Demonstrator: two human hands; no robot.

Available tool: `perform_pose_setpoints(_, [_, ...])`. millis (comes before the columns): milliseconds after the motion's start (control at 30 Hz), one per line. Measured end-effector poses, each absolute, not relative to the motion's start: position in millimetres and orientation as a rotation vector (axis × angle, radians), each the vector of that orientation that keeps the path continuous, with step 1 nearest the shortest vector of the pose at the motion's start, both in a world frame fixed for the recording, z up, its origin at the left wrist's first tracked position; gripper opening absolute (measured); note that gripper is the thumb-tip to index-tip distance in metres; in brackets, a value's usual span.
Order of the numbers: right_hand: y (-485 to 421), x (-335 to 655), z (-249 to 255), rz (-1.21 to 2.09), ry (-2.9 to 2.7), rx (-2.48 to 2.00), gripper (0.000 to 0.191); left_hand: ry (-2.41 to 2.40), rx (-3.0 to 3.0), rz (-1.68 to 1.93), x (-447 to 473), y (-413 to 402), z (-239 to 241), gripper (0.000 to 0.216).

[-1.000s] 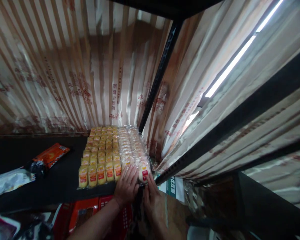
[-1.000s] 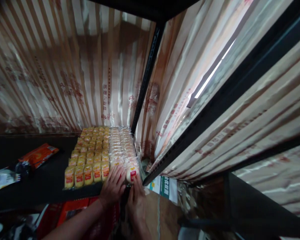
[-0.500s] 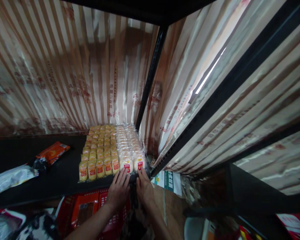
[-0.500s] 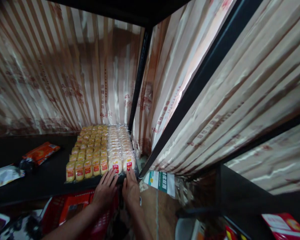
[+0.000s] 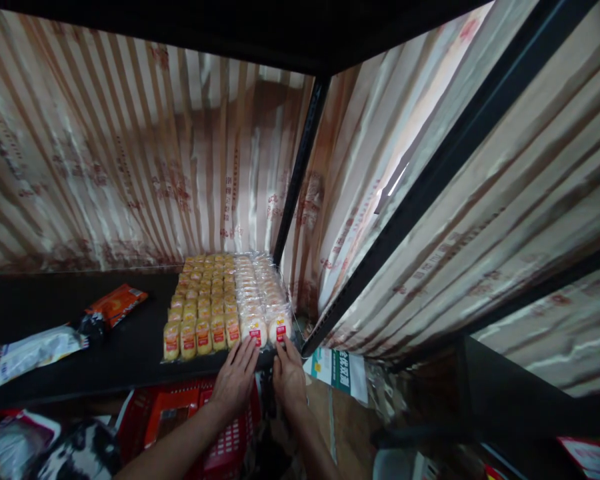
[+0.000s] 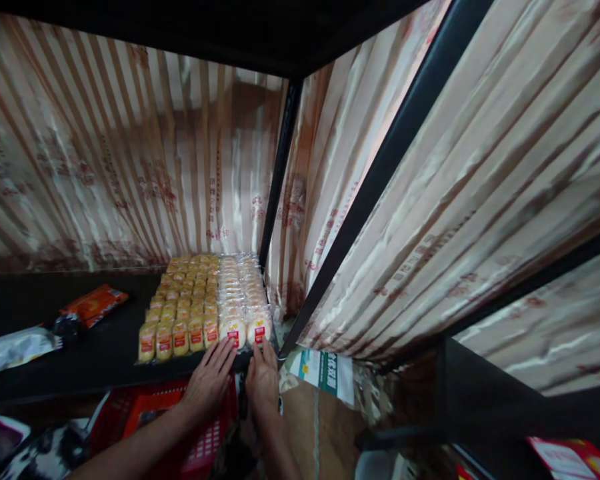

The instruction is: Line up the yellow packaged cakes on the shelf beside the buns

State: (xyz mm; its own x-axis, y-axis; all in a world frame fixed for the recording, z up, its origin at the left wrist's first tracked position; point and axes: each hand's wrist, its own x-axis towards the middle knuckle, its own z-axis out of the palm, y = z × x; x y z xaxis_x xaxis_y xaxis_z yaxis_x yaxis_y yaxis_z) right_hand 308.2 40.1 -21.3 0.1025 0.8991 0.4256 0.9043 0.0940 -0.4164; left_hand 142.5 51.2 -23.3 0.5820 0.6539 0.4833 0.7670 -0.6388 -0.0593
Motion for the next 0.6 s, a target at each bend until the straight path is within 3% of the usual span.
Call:
perform_pose_setpoints(333, [52.6,315.5,-21.5,0.138,-1.608,-1.601,0.044,-1.095,-2.524,-0.663,140.8,51.3,-22.3,0.057])
perform_pose_setpoints(600, [94.4,306.6,-17.1,0.017,-1.558,-1.704,0.062,-1.212,-2.438,-0.669,153.0,82.0,5.6,0.054])
